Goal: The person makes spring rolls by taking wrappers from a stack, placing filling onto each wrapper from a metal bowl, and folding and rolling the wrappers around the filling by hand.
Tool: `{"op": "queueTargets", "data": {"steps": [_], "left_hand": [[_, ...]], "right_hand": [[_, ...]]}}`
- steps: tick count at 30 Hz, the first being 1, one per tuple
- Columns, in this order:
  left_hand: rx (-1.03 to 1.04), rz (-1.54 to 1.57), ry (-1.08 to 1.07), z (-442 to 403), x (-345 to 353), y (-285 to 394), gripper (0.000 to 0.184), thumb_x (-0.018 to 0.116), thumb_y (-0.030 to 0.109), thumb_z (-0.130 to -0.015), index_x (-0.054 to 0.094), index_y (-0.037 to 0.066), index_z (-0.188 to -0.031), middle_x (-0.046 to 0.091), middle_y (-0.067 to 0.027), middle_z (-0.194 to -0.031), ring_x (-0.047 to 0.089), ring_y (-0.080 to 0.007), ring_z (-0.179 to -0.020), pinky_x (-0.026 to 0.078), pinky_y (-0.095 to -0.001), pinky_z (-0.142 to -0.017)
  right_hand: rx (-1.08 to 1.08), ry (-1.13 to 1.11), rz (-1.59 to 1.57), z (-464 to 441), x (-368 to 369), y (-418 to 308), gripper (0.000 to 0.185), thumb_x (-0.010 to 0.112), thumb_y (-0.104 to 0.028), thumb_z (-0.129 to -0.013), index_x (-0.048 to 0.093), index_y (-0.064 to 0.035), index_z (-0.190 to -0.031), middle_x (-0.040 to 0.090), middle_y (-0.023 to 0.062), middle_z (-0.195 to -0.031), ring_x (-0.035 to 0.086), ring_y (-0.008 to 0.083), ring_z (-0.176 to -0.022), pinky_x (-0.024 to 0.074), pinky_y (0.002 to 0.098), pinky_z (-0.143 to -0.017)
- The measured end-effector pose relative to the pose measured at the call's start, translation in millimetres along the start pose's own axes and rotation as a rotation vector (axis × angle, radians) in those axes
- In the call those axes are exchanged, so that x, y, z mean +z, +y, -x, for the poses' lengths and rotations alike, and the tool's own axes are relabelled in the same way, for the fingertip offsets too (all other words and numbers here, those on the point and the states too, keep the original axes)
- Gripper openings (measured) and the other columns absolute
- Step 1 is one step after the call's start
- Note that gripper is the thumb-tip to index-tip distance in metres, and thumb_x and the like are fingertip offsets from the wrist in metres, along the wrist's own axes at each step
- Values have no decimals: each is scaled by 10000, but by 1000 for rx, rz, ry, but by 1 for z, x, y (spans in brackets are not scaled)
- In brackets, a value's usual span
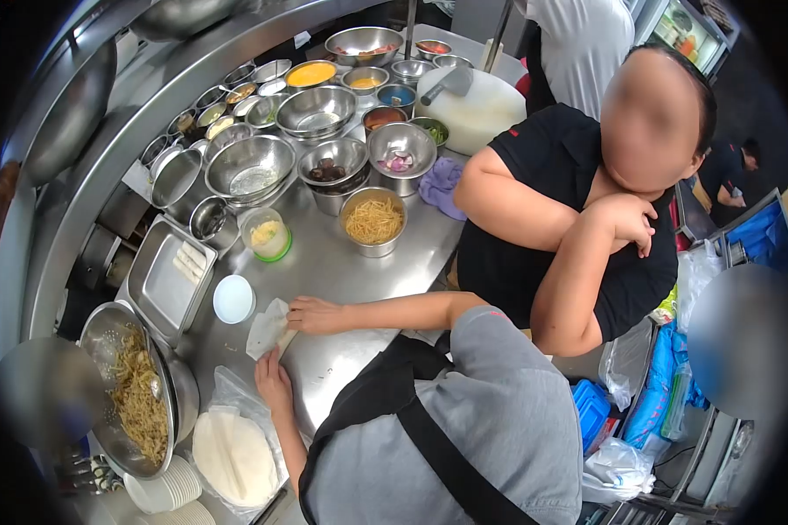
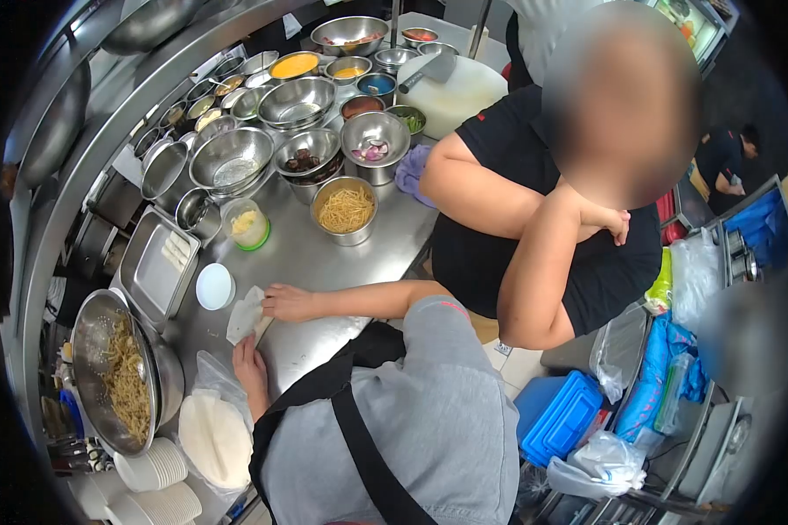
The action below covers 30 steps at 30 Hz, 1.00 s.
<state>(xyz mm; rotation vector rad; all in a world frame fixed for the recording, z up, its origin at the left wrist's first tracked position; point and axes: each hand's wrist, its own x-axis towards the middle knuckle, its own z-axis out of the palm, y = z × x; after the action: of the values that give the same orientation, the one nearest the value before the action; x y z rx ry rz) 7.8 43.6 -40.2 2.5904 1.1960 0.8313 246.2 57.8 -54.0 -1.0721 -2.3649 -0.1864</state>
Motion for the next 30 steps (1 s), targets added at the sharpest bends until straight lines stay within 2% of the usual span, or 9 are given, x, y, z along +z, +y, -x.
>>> {"op": "queueTargets", "data": {"steps": [4, 6, 9, 13, 16, 19, 22, 26, 30], "left_hand": [[47, 47, 77, 5, 8, -16, 323, 596, 1, -789, 639, 55, -1105, 635, -125, -1049, 590, -308, -987, 417, -443, -961], [5, 30, 70, 7, 11, -26, 306, 630, 43, -790, 639, 71, -1094, 653, -121, -1049, 606, -291, -983, 401, -460, -980], [-74, 101, 4, 7, 7, -33, 309, 664, 103, -800, 617, 103, -1106, 671, -93, -1062, 631, -251, -987, 352, -468, -1053], [-40, 163, 12, 7, 5, -32, 311, 686, 107, -789, 625, 127, -1093, 633, -61, -1162, 588, -227, -1105, 334, -484, -1076], [-13, 182, 100, 4, 0, -26, 288, 679, 89, -783, 638, 114, -1068, 612, -68, -1156, 571, -253, -1107, 365, -470, -1049], [-167, 391, 41, 4, -2, -24, 293, 673, 71, -771, 639, 99, -1061, 582, -75, -1151, 529, -292, -1105, 390, -456, -1004], [-147, 325, 80, 4, 2, -25, 277, 694, 68, -753, 665, 96, -1027, 598, -81, -1077, 535, -310, -1041, 416, -449, -941], [-130, 138, 178, -4, -5, -25, 224, 719, 140, -763, 698, 106, -983, 644, -68, -960, 526, -239, -1019, 403, -393, -914], [-307, 208, 30, -12, -10, -36, 179, 718, 205, -787, 718, 140, -953, 656, -37, -972, 507, -213, -974, 375, -367, -892]], "right_hand": [[-12, 196, -46, 4, 5, 4, 185, 642, -152, -673, 605, -88, -842, 558, 51, -848, 537, 246, -872, 442, 380, -821], [-30, 189, -75, 6, 34, 18, 189, 647, -162, -671, 603, -89, -839, 575, 53, -823, 549, 271, -801, 453, 406, -789], [-107, 198, -172, 8, 24, 27, 275, 686, -166, -714, 627, -97, -973, 596, 70, -956, 552, 268, -948, 433, 459, -928], [-64, 61, -241, 0, -9, 22, 257, 653, -111, -760, 624, -87, -1014, 574, 74, -995, 551, 281, -982, 394, 462, -1007], [-71, -8, -276, -1, -10, 28, 267, 653, -113, -759, 621, -81, -1022, 565, 76, -1005, 553, 280, -990, 387, 459, -1024], [-86, -93, -309, -10, -13, 33, 269, 658, -119, -749, 633, -88, -1016, 578, 78, -965, 564, 272, -979, 380, 461, -1036], [-19, -97, -379, -13, -9, 37, 265, 668, -122, -738, 648, -92, -1001, 600, 73, -912, 573, 262, -944, 369, 458, -1041], [148, -173, -570, -22, -17, 44, 256, 687, -132, -728, 680, -117, -984, 640, 42, -884, 573, 231, -917, 327, 420, -1031], [157, -174, -556, -27, -11, 56, 176, 696, -145, -751, 686, -120, -925, 604, 17, -826, 545, 186, -908, 310, 367, -952]]}}
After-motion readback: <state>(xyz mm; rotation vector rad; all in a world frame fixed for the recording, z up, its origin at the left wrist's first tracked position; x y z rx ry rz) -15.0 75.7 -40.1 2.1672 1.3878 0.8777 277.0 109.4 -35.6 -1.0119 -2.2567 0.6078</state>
